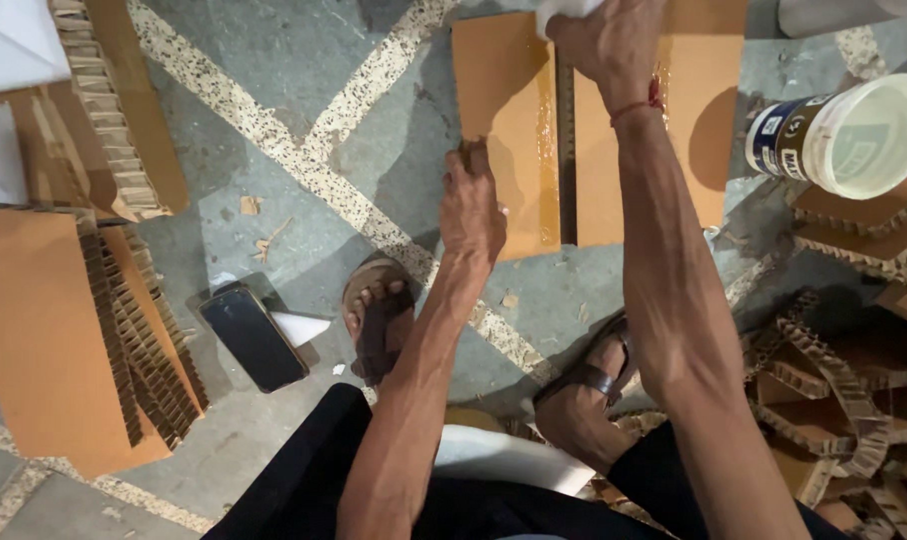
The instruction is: The person applies glue to the edges of corrugated cardboard pieces using a foam applicator. They then fold the pieces into a box shape and secure them with rubber bands. The process is repeated for multiple units.
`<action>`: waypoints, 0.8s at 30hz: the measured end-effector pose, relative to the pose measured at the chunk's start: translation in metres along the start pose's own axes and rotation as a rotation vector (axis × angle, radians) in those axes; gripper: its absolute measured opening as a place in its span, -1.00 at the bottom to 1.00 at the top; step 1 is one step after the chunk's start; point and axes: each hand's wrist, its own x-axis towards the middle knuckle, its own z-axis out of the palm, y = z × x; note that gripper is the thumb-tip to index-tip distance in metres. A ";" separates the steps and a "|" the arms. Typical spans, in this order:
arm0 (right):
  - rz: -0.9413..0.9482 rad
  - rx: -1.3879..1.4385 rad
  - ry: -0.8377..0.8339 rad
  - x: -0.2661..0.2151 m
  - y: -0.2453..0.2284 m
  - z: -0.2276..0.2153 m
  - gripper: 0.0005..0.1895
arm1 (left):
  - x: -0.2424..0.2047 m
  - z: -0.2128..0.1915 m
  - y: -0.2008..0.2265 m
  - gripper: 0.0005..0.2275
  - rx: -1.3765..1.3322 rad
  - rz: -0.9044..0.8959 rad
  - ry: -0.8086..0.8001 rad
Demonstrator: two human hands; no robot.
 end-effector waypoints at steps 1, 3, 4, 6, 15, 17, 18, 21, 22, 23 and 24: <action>0.083 0.022 -0.086 -0.003 -0.002 -0.005 -0.44 | -0.002 0.001 -0.001 -0.18 -0.039 -0.047 -0.021; 0.085 0.211 -0.135 -0.014 -0.011 -0.024 -0.57 | 0.001 0.004 -0.001 -0.22 -0.117 -0.137 -0.051; 0.085 0.307 -0.161 -0.027 -0.019 -0.037 -0.62 | 0.000 0.005 -0.001 -0.22 -0.109 -0.144 -0.069; 0.167 0.220 -0.206 -0.049 -0.035 -0.059 -0.61 | 0.000 0.009 -0.003 -0.21 -0.091 -0.162 -0.105; 0.389 0.249 -0.379 -0.168 -0.077 -0.130 -0.57 | 0.006 0.013 -0.007 -0.15 -0.105 -0.158 -0.160; 0.420 0.270 -0.398 -0.185 -0.085 -0.143 -0.56 | 0.002 0.011 -0.006 -0.16 -0.122 -0.146 -0.134; 0.451 0.252 -0.421 -0.191 -0.090 -0.148 -0.57 | 0.001 0.009 -0.005 -0.16 -0.130 -0.141 -0.120; 0.404 0.265 -0.384 -0.194 -0.097 -0.165 -0.54 | 0.003 0.005 -0.003 -0.15 -0.119 -0.166 -0.153; 0.367 0.281 -0.361 -0.194 -0.099 -0.168 -0.49 | 0.004 0.004 -0.003 -0.16 -0.125 -0.166 -0.160; 0.371 0.277 -0.359 -0.192 -0.099 -0.170 -0.53 | 0.007 0.004 -0.004 -0.16 -0.130 -0.166 -0.167; 0.382 0.273 -0.361 -0.193 -0.099 -0.171 -0.57 | 0.005 0.005 -0.005 -0.16 -0.135 -0.165 -0.183</action>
